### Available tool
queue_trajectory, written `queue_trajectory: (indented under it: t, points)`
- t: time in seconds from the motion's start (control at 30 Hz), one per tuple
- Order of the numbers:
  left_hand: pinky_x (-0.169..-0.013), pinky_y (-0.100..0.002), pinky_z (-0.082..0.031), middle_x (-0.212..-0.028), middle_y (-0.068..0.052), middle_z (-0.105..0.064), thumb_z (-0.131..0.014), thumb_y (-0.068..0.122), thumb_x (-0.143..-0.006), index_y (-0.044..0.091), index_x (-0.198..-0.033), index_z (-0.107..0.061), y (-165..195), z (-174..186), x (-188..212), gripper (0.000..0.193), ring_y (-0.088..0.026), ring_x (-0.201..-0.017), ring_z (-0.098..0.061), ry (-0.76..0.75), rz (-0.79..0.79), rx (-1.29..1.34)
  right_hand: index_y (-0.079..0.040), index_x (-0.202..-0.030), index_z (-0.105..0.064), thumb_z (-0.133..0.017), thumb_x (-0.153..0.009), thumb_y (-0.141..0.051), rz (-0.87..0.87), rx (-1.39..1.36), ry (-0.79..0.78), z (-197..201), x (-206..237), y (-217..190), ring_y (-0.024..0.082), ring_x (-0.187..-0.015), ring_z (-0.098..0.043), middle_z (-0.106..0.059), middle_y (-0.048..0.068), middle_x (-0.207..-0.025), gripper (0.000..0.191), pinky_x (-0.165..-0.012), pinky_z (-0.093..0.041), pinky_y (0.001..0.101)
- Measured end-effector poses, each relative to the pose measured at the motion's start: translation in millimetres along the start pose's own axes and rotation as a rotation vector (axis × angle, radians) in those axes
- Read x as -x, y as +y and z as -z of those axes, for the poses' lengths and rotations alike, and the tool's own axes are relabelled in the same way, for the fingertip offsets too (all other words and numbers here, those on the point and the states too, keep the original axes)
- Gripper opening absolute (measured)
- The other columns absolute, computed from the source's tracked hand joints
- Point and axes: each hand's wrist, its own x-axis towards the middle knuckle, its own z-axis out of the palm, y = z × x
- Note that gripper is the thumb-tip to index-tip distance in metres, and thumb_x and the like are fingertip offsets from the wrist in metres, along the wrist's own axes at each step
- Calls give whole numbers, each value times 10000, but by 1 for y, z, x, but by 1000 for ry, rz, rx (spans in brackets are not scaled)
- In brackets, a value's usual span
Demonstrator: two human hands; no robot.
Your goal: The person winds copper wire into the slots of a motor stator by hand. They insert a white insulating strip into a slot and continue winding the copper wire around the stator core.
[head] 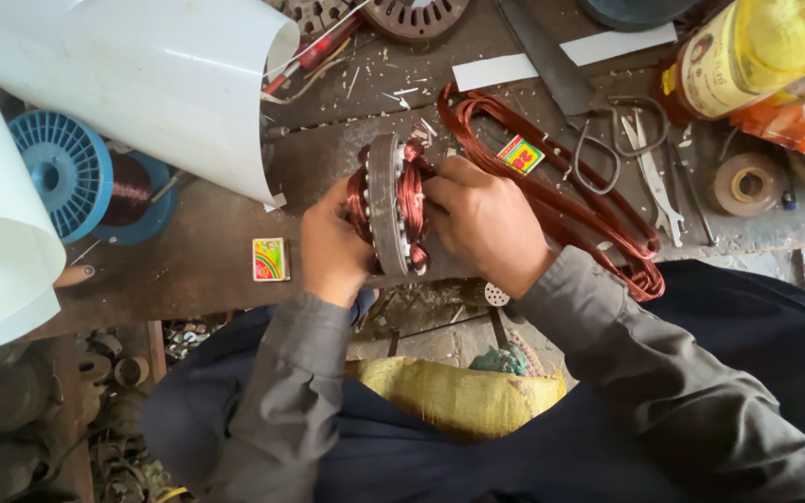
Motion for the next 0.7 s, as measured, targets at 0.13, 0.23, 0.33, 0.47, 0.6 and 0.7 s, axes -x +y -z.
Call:
queue_trajectory:
  t: [0.13,0.23,0.33,0.47,0.6,0.7]
  points:
    - [-802,-232,-551,-994,-16,-790,-815,-46,-751,13,-1206,-723,0,2,1,468,-40,-887,-650,-19,17,-106,1,-988,-698,-725,-778,-83,-2,-8,-5,2,0,-4,378,-789,-675,-650,166,-1037,227,-705,-562,457]
    - [-782,-230,-546,-990,-12,-781,-810,-71,-701,19,-1224,-713,0,3,1,539,-40,-865,-645,-28,54,-86,17,-974,-689,-728,-758,-92,-5,-19,-27,3,-3,-4,382,-784,-674,-647,177,-1004,246,-705,-564,457]
    - [-773,-231,-545,-993,-16,-781,-808,-73,-703,24,-1245,-708,0,3,1,560,-39,-857,-641,-33,97,-68,7,-961,-690,-740,-787,-106,16,-16,-62,7,-5,0,379,-794,-677,-645,168,-974,213,-718,-566,458]
    - [-811,-226,-555,-1037,-21,-778,-815,-71,-743,17,-1233,-703,-2,2,0,510,-35,-904,-656,-50,60,-1,-10,-971,-702,-757,-805,-134,47,24,-82,9,-5,4,364,-780,-677,-647,153,-962,215,-706,-567,451]
    - [-799,-229,-549,-1007,-29,-792,-809,-75,-764,25,-1248,-704,-4,3,0,505,-34,-887,-651,-35,14,-110,-9,-948,-692,-787,-785,-177,44,94,-60,6,-4,4,359,-776,-672,-644,157,-977,252,-689,-558,451]
    - [-748,-229,-560,-977,-22,-795,-781,-83,-726,32,-1260,-693,-2,3,-2,554,-27,-852,-654,-46,70,-80,-34,-979,-690,-782,-842,-161,57,54,-56,6,-4,7,353,-822,-680,-641,128,-993,208,-730,-564,443]
